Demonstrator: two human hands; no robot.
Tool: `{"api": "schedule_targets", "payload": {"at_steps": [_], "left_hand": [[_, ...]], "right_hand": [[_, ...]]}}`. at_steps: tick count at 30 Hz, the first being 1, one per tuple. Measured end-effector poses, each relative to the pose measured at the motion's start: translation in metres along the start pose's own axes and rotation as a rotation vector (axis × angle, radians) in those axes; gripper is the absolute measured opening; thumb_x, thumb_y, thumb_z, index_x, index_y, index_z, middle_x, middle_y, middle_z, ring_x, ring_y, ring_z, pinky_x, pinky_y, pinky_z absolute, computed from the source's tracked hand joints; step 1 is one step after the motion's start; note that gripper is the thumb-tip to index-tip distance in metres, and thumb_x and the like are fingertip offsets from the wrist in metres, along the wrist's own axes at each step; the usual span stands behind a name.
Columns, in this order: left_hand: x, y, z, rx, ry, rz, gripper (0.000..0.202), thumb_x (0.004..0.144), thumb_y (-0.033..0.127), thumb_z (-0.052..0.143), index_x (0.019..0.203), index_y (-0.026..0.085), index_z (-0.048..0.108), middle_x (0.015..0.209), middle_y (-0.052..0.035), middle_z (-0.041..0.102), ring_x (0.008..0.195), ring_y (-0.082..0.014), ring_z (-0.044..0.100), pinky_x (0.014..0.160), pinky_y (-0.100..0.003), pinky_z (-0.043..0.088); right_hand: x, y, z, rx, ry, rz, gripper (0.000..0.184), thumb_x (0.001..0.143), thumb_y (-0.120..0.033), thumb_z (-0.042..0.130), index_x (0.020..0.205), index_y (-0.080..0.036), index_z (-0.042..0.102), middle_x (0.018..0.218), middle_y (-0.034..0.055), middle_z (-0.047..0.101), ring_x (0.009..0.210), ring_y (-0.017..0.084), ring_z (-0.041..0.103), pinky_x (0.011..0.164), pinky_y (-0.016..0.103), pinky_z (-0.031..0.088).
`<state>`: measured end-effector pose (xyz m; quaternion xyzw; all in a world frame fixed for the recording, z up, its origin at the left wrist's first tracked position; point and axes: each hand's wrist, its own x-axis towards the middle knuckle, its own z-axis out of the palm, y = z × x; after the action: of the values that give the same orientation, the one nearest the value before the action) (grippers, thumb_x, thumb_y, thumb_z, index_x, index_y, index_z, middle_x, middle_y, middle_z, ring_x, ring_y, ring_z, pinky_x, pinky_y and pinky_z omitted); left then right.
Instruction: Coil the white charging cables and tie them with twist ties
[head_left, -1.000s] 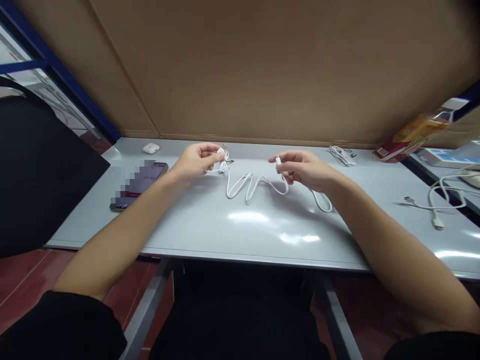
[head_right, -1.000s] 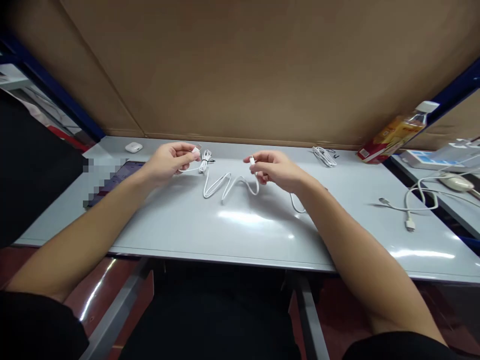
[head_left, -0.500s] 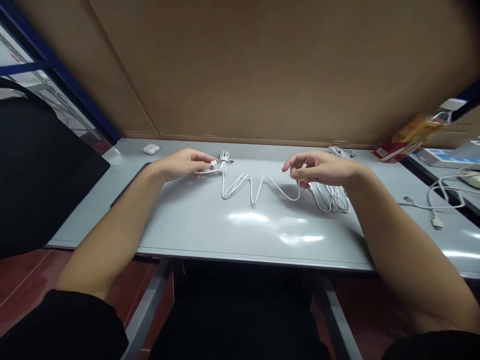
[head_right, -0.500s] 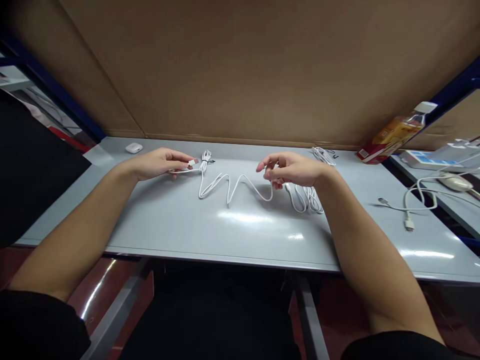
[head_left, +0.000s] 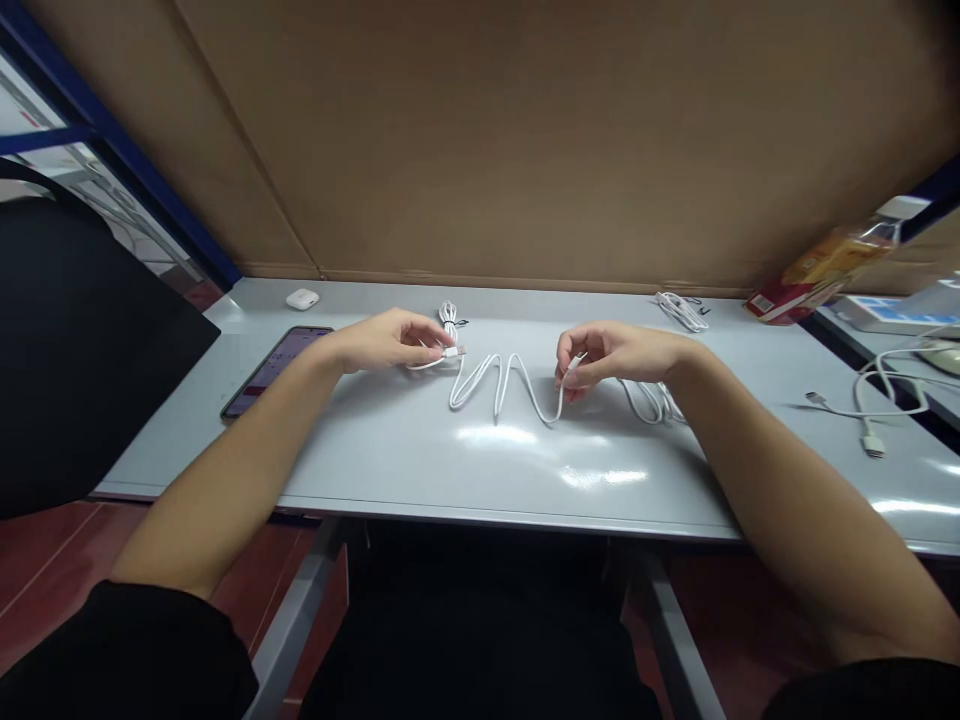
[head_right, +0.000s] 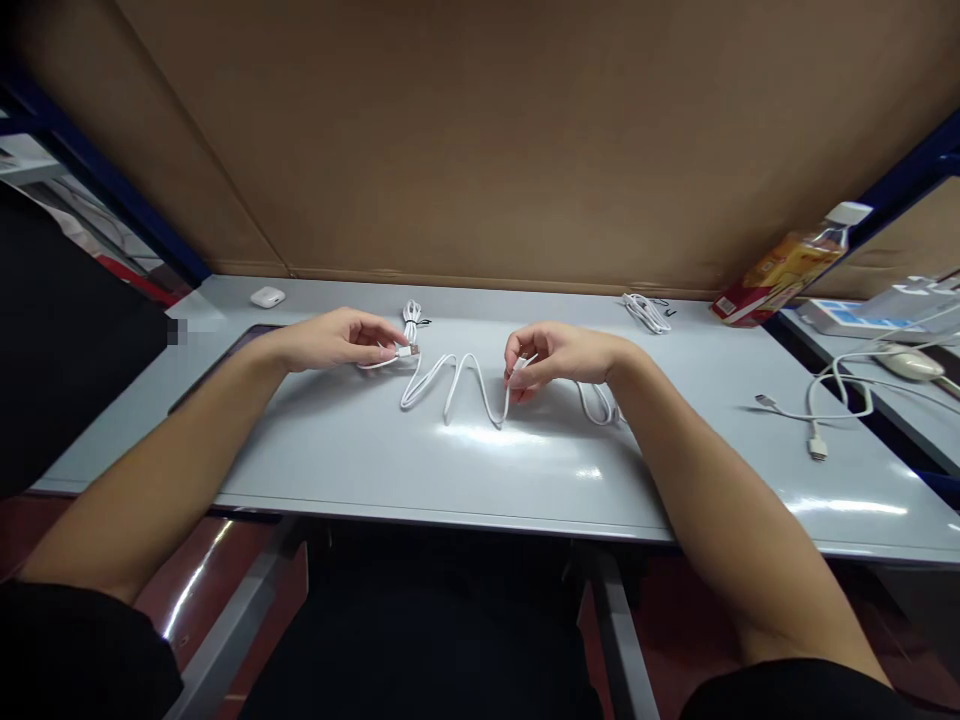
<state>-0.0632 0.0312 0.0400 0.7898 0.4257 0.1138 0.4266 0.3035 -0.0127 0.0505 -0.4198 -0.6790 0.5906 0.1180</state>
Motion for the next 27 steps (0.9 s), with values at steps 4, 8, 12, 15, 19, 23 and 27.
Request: {"api": "schedule_targets", "payload": {"at_steps": [4, 8, 12, 15, 19, 23, 27], "left_hand": [[0.006, 0.007, 0.027, -0.049, 0.073, 0.071, 0.036, 0.084, 0.044, 0.075, 0.111, 0.020, 0.076, 0.111, -0.0090, 0.076, 0.093, -0.0209, 0.069, 0.076, -0.031, 0.053], [0.009, 0.021, 0.058, 0.043, 0.126, 0.165, 0.032, 0.089, 0.043, 0.069, 0.107, 0.019, 0.079, 0.103, -0.0068, 0.078, 0.091, -0.0208, 0.070, 0.079, -0.031, 0.052], [0.005, 0.029, 0.074, 0.157, 0.165, 0.223, 0.036, 0.095, 0.047, 0.060, 0.112, 0.021, 0.080, 0.104, -0.0063, 0.076, 0.086, -0.0191, 0.066, 0.075, -0.031, 0.050], [0.001, 0.031, 0.078, 0.247, 0.178, 0.268, 0.044, 0.090, 0.055, 0.066, 0.117, 0.022, 0.078, 0.107, -0.0073, 0.071, 0.088, -0.0206, 0.064, 0.076, -0.032, 0.049], [-0.002, 0.032, 0.085, 0.361, 0.185, 0.322, 0.050, 0.087, 0.058, 0.070, 0.122, 0.022, 0.074, 0.116, -0.0093, 0.064, 0.095, -0.0242, 0.063, 0.083, -0.036, 0.050], [-0.002, 0.028, 0.091, 0.461, 0.202, 0.321, 0.032, 0.097, 0.035, 0.054, 0.120, 0.021, 0.071, 0.116, -0.0108, 0.061, 0.095, -0.0243, 0.062, 0.085, -0.037, 0.049], [0.000, 0.023, 0.091, 0.542, 0.214, 0.363, 0.034, 0.099, 0.025, 0.046, 0.126, 0.019, 0.067, 0.119, -0.0133, 0.061, 0.104, -0.0268, 0.061, 0.090, -0.039, 0.048]], "right_hand": [[0.011, -0.001, 0.015, -0.123, 0.074, -0.081, 0.030, 0.075, -0.043, 0.085, 0.088, -0.021, 0.069, 0.083, 0.0044, 0.076, 0.075, 0.020, 0.072, 0.070, 0.034, 0.054], [0.023, 0.000, 0.041, -0.421, 0.299, -0.171, 0.025, 0.081, -0.044, 0.076, 0.081, -0.020, 0.068, 0.076, 0.0013, 0.071, 0.065, 0.015, 0.060, 0.058, 0.028, 0.040], [0.032, 0.003, 0.062, -0.578, 0.401, -0.230, 0.025, 0.087, -0.042, 0.068, 0.076, -0.020, 0.067, 0.071, 0.0011, 0.069, 0.059, 0.013, 0.053, 0.056, 0.028, 0.034], [0.035, 0.004, 0.068, -0.594, 0.454, -0.253, 0.022, 0.088, -0.038, 0.066, 0.077, -0.020, 0.069, 0.074, 0.0024, 0.072, 0.062, 0.015, 0.058, 0.058, 0.028, 0.037], [0.036, 0.003, 0.074, -0.544, 0.527, -0.229, 0.014, 0.087, -0.031, 0.068, 0.080, -0.020, 0.071, 0.079, 0.0040, 0.074, 0.067, 0.017, 0.063, 0.063, 0.029, 0.041], [0.039, 0.003, 0.079, -0.566, 0.562, -0.270, 0.017, 0.089, -0.036, 0.068, 0.084, -0.020, 0.065, 0.076, 0.0026, 0.071, 0.067, 0.017, 0.061, 0.064, 0.029, 0.042], [0.044, 0.011, 0.081, -0.671, 0.621, -0.344, 0.015, 0.091, -0.035, 0.065, 0.090, -0.021, 0.060, 0.084, 0.0043, 0.069, 0.070, 0.018, 0.059, 0.066, 0.031, 0.043]]}}
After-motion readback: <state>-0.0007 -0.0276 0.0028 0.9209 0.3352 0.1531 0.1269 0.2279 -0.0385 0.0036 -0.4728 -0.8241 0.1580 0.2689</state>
